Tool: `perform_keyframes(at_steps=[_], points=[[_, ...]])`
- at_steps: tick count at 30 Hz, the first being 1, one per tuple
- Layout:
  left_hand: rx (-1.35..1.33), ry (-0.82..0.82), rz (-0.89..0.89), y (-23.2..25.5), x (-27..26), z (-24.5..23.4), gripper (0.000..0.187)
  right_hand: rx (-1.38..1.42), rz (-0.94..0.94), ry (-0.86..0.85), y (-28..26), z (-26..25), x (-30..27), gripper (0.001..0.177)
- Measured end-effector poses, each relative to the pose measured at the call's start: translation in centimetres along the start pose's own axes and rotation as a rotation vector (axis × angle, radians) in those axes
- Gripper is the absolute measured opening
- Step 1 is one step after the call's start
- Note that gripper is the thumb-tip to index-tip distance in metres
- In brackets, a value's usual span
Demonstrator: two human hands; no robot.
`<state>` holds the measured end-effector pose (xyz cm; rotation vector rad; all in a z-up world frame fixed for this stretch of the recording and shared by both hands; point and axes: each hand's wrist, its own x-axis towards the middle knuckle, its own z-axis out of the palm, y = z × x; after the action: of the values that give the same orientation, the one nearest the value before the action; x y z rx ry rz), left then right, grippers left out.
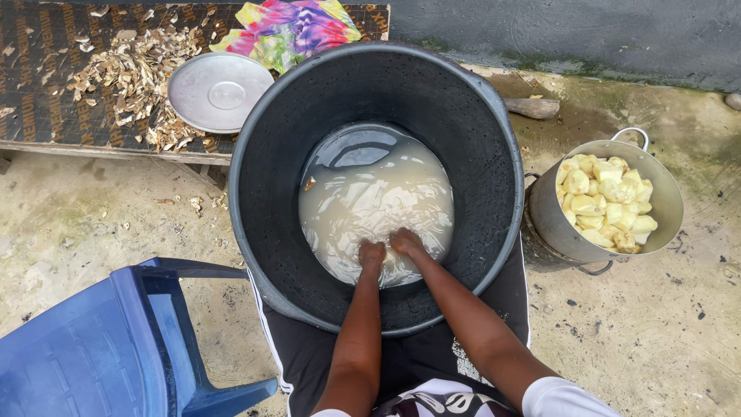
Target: The person washes pieces of cassava in a large black bucket of water by hand and transfers the clean pieces into a metal pot.
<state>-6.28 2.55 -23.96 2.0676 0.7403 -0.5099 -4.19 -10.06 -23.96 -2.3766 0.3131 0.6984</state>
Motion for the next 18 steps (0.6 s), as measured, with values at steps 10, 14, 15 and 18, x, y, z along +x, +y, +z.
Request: perform_keyframes(at_steps=[10,14,15,18], points=[[0.259,0.343,0.555,-2.6,0.0,0.6,0.038,-0.405,-0.246,-0.232,-0.2,3.6,2.4,0.031],[0.149,0.139,0.381,-1.8,0.0,-0.3,0.047,0.392,0.053,-0.255,-1.5,3.4,-0.2,0.055],[0.122,0.061,0.239,-1.0,0.4,-0.4,0.046,0.555,0.116,-0.257,-1.8,2.8,-0.5,0.062],[-0.094,0.007,0.007,0.6,1.0,-0.2,0.054,0.677,0.194,-0.28,-2.4,2.0,-0.9,0.08]])
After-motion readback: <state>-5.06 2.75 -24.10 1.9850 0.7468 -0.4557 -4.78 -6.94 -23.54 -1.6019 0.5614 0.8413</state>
